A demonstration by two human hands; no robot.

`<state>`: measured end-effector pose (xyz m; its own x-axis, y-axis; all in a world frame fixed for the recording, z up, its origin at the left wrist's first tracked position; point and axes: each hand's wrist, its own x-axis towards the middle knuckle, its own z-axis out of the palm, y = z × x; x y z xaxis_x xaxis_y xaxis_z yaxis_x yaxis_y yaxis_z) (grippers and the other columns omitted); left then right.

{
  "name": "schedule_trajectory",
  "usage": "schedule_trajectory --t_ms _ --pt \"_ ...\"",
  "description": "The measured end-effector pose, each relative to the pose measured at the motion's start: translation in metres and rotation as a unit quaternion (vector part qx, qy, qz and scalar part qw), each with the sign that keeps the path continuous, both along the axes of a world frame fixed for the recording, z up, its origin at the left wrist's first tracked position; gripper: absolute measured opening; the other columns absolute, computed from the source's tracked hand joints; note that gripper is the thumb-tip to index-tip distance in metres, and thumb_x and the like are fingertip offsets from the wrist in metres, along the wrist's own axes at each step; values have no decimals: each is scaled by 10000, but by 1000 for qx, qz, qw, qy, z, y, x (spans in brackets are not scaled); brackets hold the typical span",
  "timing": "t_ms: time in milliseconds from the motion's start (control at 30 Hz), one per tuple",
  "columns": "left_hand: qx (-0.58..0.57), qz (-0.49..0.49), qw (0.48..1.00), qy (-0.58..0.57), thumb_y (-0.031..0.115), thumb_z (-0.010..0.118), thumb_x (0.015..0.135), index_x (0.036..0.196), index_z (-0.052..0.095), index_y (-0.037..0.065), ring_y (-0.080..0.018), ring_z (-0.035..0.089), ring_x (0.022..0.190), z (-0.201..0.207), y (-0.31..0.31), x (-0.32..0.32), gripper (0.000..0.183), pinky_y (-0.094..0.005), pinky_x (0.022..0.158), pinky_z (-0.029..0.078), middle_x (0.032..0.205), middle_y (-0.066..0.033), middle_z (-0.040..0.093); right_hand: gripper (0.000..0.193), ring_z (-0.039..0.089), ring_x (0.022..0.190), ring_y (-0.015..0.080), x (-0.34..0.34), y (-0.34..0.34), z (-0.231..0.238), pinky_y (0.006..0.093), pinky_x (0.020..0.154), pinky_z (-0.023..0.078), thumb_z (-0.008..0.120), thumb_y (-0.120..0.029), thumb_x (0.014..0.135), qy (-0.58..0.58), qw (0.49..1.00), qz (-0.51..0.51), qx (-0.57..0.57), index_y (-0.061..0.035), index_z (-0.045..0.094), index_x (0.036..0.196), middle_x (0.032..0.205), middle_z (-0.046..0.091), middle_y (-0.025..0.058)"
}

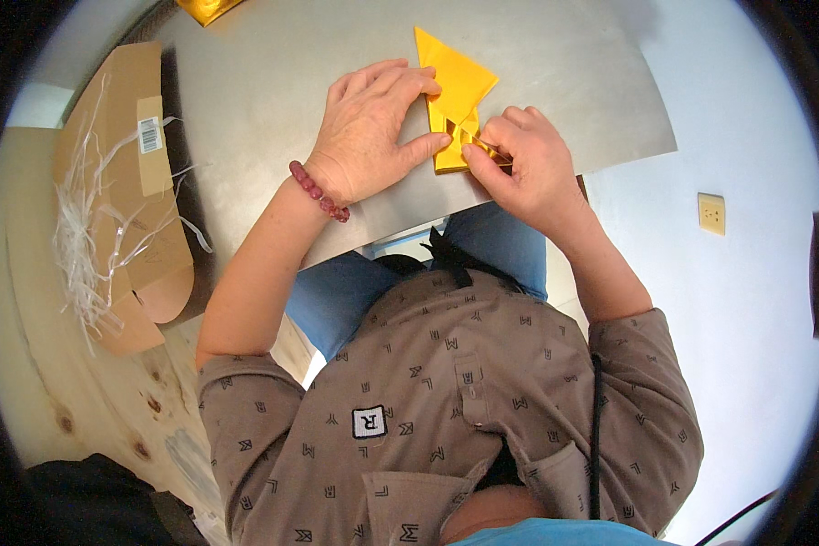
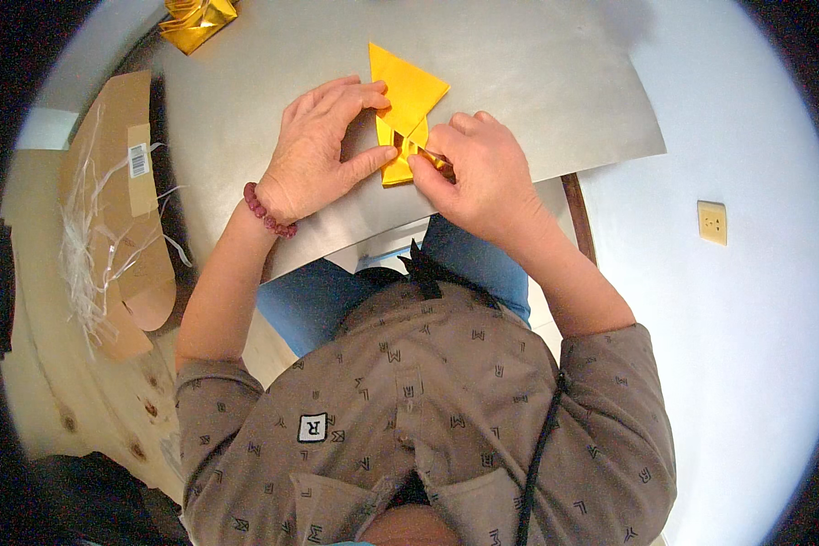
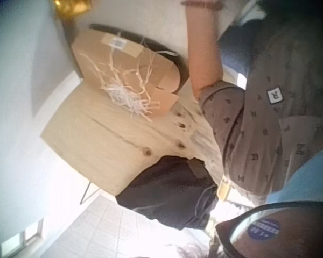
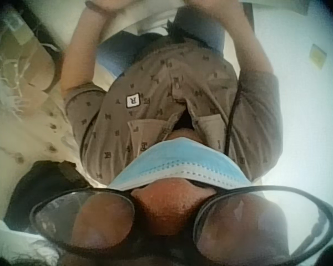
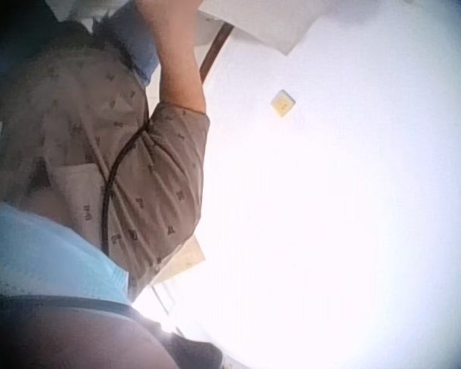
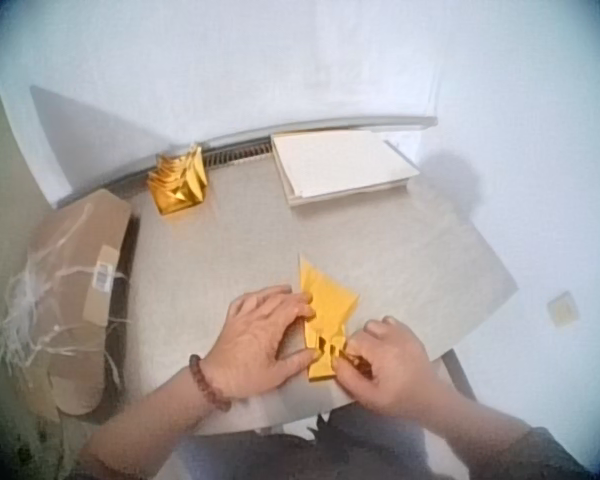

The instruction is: The person folds a gold-colored sheet of paper into a small origami shape, then places it on a stack of similar items. They then pick up a new sheet and begin folding it again.

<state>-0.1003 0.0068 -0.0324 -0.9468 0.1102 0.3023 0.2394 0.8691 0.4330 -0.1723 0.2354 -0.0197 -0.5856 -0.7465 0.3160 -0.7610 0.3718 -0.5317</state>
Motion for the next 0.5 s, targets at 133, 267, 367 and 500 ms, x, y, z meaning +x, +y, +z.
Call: schedule_trajectory --t_ms 133,267,367,500 --pt "-27 -2 1000 2 395 765 898 1292 666 145 -298 467 1425 1 0 0 477 -474 1181 313 1438 -70 618 198 539 666 282 11 6 0 397 618 440 763 -149 862 -8 993 -61 -99 -71 589 808 743 554 90" --pt "-29 -3 1000 -4 395 765 896 1289 685 143 -295 474 1411 2 1 2 474 -477 1182 309 1436 -67 622 142 527 675 122 50 40 -1 273 578 422 745 -49 904 -108 980 -76 -150 -58 607 868 761 550 24" --pt "-41 9 999 1 379 768 892 1288 687 133 -298 489 1383 5 10 9 473 -482 1167 312 1424 -69 628 106 548 756 47 77 51 -15 238 637 457 715 -124 987 -400 907 -83 -106 -47 642 974 868 616 -20" --pt "-42 38 998 11 352 775 883 1278 688 98 -297 508 1346 8 42 39 477 -490 1132 322 1392 -81 639 253 650 853 93 89 45 -37 252 794 548 675 -208 1043 -565 788 -96 -226 -8 629 1192 1029 678 34"
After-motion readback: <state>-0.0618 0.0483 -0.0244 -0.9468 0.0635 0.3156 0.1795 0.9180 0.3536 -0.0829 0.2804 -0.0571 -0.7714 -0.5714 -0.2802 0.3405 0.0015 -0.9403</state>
